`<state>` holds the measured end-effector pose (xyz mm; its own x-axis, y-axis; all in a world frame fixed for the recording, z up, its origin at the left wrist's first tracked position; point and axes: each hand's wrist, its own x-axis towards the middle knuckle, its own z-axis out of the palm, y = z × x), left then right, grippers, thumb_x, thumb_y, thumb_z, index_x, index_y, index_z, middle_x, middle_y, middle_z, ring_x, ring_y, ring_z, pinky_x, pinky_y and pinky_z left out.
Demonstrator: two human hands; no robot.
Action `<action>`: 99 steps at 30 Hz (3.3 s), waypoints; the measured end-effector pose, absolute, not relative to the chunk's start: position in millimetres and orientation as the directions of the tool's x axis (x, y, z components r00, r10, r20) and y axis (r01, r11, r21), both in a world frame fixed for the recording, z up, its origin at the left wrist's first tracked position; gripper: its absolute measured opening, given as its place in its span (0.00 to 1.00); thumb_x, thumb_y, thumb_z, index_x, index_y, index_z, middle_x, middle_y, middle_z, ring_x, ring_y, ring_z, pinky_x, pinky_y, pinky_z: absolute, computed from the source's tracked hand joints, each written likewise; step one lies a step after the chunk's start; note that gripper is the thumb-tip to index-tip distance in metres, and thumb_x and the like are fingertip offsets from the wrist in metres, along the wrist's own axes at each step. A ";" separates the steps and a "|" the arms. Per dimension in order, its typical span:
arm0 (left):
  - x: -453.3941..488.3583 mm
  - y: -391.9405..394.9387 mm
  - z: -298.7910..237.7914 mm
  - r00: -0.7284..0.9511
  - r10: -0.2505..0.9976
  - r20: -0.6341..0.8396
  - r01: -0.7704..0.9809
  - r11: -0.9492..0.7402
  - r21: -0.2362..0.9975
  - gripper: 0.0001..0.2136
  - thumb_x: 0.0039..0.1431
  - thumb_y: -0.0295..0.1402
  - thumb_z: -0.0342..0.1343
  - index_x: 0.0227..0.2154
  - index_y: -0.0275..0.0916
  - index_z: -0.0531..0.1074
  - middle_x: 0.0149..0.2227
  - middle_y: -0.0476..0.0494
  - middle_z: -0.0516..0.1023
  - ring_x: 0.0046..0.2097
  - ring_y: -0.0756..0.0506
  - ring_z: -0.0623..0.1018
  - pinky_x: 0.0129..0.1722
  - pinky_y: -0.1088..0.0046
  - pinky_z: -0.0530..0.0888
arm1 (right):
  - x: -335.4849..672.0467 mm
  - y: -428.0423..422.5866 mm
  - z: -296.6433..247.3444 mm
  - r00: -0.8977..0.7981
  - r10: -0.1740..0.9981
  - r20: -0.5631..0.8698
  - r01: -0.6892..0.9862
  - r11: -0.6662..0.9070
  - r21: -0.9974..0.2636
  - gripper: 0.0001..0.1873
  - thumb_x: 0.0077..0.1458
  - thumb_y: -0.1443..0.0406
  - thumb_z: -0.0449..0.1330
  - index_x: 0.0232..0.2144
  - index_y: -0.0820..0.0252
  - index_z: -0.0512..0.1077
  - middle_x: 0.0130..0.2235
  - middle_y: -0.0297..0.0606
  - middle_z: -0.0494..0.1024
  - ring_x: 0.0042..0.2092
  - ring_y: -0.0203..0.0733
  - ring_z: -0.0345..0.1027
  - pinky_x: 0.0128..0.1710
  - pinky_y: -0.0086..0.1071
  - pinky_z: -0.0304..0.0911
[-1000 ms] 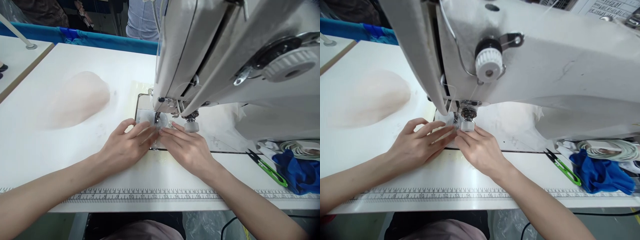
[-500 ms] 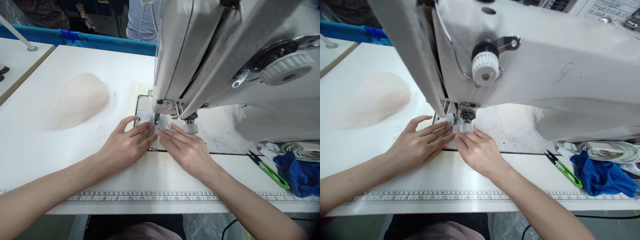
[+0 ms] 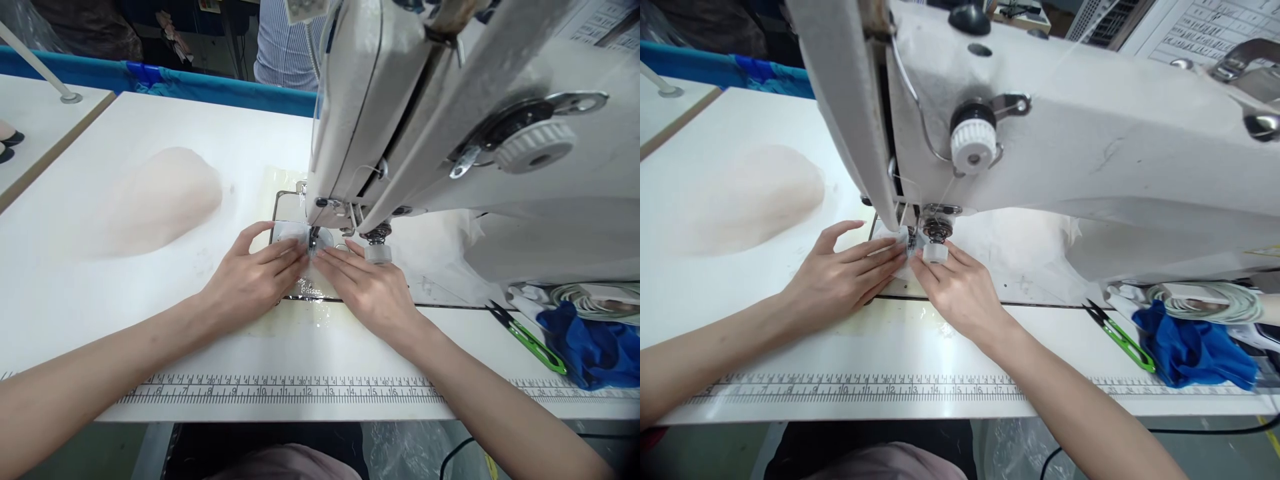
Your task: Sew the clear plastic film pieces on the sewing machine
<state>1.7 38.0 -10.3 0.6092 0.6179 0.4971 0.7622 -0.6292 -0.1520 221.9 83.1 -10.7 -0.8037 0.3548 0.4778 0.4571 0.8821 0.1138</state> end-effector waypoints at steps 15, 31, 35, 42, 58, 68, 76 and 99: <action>-0.6 41.8 -10.4 0.595 0.630 0.498 0.763 -0.639 -0.104 0.11 0.66 0.25 0.51 0.47 0.34 0.74 0.48 0.42 0.80 0.50 0.45 0.79 0.61 0.52 0.64 | 221.0 81.4 -11.6 -0.788 0.379 0.485 0.478 0.873 0.093 0.12 0.59 0.73 0.57 0.44 0.67 0.77 0.45 0.41 0.81 0.45 0.44 0.77 0.54 0.41 0.71; -1.0 49.0 -11.0 0.585 0.658 0.474 0.768 -0.637 -0.063 0.12 0.67 0.26 0.49 0.49 0.33 0.73 0.48 0.39 0.80 0.51 0.44 0.79 0.63 0.49 0.62 | 220.0 83.8 -15.5 -0.783 0.412 0.467 0.510 0.854 0.103 0.14 0.60 0.72 0.57 0.47 0.67 0.76 0.44 0.43 0.81 0.47 0.44 0.76 0.55 0.40 0.70; -1.0 50.6 -12.0 0.573 0.666 0.477 0.774 -0.632 -0.048 0.12 0.67 0.26 0.49 0.49 0.35 0.74 0.48 0.40 0.80 0.50 0.43 0.79 0.63 0.49 0.62 | 220.1 84.8 -16.4 -0.787 0.422 0.450 0.517 0.849 0.109 0.15 0.60 0.73 0.56 0.48 0.67 0.75 0.46 0.43 0.81 0.48 0.44 0.76 0.55 0.40 0.69; -0.3 52.4 -13.7 0.560 0.672 0.485 0.785 -0.617 -0.052 0.12 0.67 0.26 0.49 0.48 0.33 0.74 0.47 0.40 0.80 0.49 0.44 0.80 0.62 0.49 0.63 | 219.3 87.4 -17.4 -0.796 0.412 0.442 0.513 0.848 0.132 0.15 0.60 0.73 0.56 0.49 0.68 0.74 0.49 0.44 0.79 0.50 0.45 0.74 0.56 0.42 0.68; 1.2 41.5 -4.9 0.535 0.704 0.467 0.835 -0.525 -0.166 0.18 0.66 0.43 0.50 0.47 0.33 0.74 0.48 0.36 0.79 0.49 0.38 0.78 0.52 0.54 0.70 | 220.8 85.9 -10.4 -0.793 0.436 0.426 0.521 0.847 0.101 0.19 0.58 0.76 0.52 0.49 0.67 0.74 0.48 0.44 0.80 0.52 0.44 0.72 0.57 0.44 0.64; -7.0 42.9 8.3 0.593 0.607 0.529 0.766 -0.628 -0.138 0.07 0.64 0.33 0.53 0.35 0.38 0.75 0.35 0.46 0.81 0.36 0.46 0.79 0.41 0.63 0.71 | 213.9 72.8 0.2 -0.784 0.374 0.495 0.432 0.902 0.003 0.17 0.59 0.78 0.51 0.41 0.61 0.76 0.44 0.34 0.82 0.42 0.36 0.74 0.45 0.32 0.67; -0.7 47.4 -4.5 0.583 0.686 0.436 0.750 -0.661 0.037 0.11 0.66 0.32 0.50 0.46 0.37 0.73 0.44 0.42 0.79 0.46 0.44 0.78 0.50 0.63 0.72 | 214.5 75.2 -3.9 -0.732 0.505 0.457 0.551 0.833 -0.037 0.13 0.62 0.74 0.52 0.40 0.60 0.75 0.44 0.38 0.81 0.41 0.40 0.73 0.48 0.37 0.66; 5.9 39.4 -7.2 0.618 0.672 0.409 0.771 -0.619 -0.147 0.18 0.68 0.40 0.50 0.51 0.32 0.73 0.51 0.35 0.77 0.54 0.40 0.77 0.52 0.60 0.73 | 214.3 82.2 -9.5 -0.728 0.559 0.397 0.617 0.786 0.024 0.16 0.64 0.68 0.52 0.52 0.68 0.69 0.43 0.43 0.81 0.51 0.48 0.68 0.51 0.43 0.62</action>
<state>5.9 39.4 -7.2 0.6177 0.6719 0.4086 0.7711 -0.6194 -0.1472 214.3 82.2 -9.5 -0.7277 0.5592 0.3971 0.6172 0.7864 0.0236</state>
